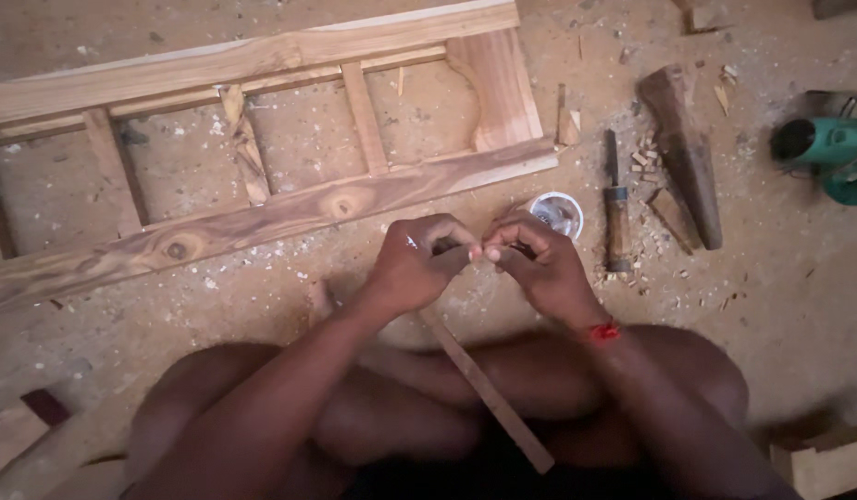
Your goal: The person applies glue to small wooden pieces and attaches them to a larger wooden frame. They use a hammer to secure the pieces in place, working on the floor.
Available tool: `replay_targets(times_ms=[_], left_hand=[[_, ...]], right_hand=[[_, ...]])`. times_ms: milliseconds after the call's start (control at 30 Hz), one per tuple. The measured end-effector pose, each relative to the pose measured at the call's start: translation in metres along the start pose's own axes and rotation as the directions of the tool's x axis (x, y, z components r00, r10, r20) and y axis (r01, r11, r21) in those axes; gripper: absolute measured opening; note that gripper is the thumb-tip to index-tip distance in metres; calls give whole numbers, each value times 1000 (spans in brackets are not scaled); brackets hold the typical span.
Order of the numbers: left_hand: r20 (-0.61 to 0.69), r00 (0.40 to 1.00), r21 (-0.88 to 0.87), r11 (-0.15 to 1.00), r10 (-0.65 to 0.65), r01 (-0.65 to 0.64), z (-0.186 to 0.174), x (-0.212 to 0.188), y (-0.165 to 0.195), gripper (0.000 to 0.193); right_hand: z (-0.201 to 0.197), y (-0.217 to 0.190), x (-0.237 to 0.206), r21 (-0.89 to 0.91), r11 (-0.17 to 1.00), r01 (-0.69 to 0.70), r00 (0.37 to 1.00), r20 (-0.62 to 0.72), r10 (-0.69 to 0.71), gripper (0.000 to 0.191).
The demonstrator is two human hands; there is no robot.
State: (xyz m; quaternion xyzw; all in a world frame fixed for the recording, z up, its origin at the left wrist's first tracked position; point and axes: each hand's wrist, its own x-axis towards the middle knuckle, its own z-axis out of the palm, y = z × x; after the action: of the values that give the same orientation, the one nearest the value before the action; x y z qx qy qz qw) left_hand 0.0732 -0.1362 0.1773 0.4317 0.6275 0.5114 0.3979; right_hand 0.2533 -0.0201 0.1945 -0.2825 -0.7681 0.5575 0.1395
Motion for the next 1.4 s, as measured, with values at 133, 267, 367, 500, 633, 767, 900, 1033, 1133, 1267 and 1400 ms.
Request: replay_targets(times_ms=[133,267,367,500,633,767,900,1033,1133,1267,1400], left_hand=[[41,992,-64,991,-119,121,-2,1,3,11],[101,978,-132,972,-182,194,-1,1,0,12],[114,980,-200,962,-164,184,3,0,-6,11],[116,973,-289,930,-200,226,8,0,-15,13],[144,963,-361,894,-226,264,8,3,-20,9],[182,934,-321,879,-309,353,-1,9,-21,8],[100,926,-273,884,-365,379,-16,13,-20,8],[4,976,-292,933,-218,210,-35,21,-26,9],[-121,978,-156,976,-170,150,-51,29,-40,20],[-231,973,247,967,-9,68,-73,36,-72,27],[-282,913,568,818,296,-90,-85,56,-107,16]], right_hand=[[2,0,-1,19,999,-39,999,-15,39,4],[4,-2,-3,170,982,-81,996,40,76,6],[7,-2,-2,188,971,-145,989,61,136,7],[9,-1,0,214,966,-147,989,52,139,6],[10,0,2,326,919,-221,974,33,223,10],[11,4,3,390,897,-210,977,54,205,9],[9,14,5,270,939,-212,977,28,212,11],[-1,28,5,52,962,-267,963,-9,268,13],[0,35,-4,-317,948,-8,992,114,46,16],[32,39,-16,-471,874,124,891,440,110,24],[76,43,-28,-395,914,97,850,510,130,59]])
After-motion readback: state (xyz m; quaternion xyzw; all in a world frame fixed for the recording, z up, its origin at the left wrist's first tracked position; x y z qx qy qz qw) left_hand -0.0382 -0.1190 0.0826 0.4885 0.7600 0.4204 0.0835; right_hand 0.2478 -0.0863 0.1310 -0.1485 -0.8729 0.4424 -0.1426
